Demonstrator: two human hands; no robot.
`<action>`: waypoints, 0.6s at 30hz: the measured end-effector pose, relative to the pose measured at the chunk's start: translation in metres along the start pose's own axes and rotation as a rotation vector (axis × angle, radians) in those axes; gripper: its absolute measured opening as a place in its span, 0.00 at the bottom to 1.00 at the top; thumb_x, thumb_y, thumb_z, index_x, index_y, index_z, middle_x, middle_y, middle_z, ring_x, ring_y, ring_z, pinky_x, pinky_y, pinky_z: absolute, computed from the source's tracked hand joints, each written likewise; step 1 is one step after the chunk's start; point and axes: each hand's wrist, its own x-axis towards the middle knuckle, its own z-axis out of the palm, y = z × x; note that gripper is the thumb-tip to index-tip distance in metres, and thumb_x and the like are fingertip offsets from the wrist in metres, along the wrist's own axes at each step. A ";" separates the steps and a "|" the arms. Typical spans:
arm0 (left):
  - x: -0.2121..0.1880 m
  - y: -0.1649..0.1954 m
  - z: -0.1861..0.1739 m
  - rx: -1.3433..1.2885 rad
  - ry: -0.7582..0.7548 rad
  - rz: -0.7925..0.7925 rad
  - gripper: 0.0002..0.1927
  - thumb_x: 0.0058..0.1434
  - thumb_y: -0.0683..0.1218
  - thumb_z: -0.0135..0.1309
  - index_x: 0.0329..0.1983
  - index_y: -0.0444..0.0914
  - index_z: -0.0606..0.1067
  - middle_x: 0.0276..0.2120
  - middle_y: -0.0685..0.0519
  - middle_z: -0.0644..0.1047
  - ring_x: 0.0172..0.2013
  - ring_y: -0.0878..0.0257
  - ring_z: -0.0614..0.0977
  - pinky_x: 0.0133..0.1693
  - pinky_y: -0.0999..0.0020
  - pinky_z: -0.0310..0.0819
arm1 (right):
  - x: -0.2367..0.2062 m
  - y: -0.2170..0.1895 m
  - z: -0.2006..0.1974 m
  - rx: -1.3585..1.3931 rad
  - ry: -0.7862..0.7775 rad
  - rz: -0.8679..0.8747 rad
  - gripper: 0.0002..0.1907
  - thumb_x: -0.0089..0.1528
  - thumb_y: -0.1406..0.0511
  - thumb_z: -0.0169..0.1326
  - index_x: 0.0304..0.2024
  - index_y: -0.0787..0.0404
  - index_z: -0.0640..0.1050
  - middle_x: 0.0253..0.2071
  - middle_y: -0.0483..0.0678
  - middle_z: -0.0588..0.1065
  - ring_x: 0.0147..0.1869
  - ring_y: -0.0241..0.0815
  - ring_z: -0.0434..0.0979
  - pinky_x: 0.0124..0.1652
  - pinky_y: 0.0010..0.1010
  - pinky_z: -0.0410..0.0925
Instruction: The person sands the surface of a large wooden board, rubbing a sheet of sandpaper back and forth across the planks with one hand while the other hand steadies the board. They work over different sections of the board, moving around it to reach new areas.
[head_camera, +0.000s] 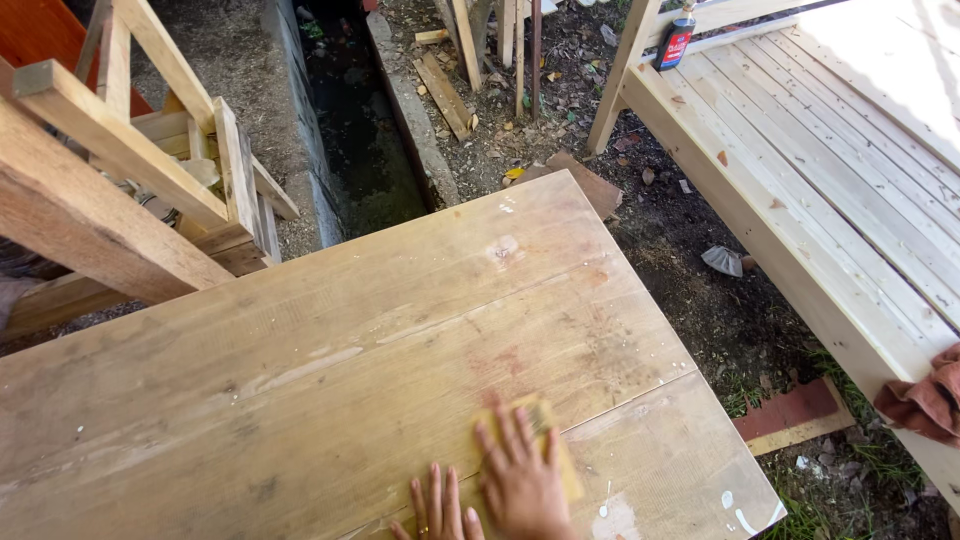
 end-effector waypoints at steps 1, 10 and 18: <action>0.006 0.006 0.000 -0.055 -0.035 -0.042 0.32 0.64 0.58 0.36 0.72 0.50 0.59 0.73 0.54 0.57 0.73 0.48 0.53 0.63 0.24 0.33 | -0.011 -0.001 0.002 -0.009 -0.026 -0.066 0.36 0.65 0.50 0.35 0.75 0.47 0.49 0.78 0.48 0.44 0.81 0.52 0.35 0.69 0.63 0.34; 0.136 0.090 0.015 -0.293 -0.253 0.105 0.34 0.65 0.56 0.41 0.75 0.47 0.57 0.76 0.52 0.53 0.75 0.49 0.50 0.66 0.34 0.35 | 0.002 0.141 0.005 0.002 -0.281 0.241 0.34 0.64 0.54 0.39 0.74 0.44 0.56 0.76 0.45 0.51 0.79 0.52 0.44 0.67 0.61 0.38; 0.131 0.101 0.049 -0.087 -0.160 0.150 0.35 0.59 0.61 0.43 0.72 0.57 0.59 0.73 0.58 0.55 0.71 0.54 0.54 0.65 0.37 0.38 | 0.116 0.240 0.027 -0.023 -0.326 0.535 0.33 0.67 0.54 0.35 0.76 0.43 0.53 0.78 0.44 0.49 0.81 0.51 0.43 0.70 0.62 0.37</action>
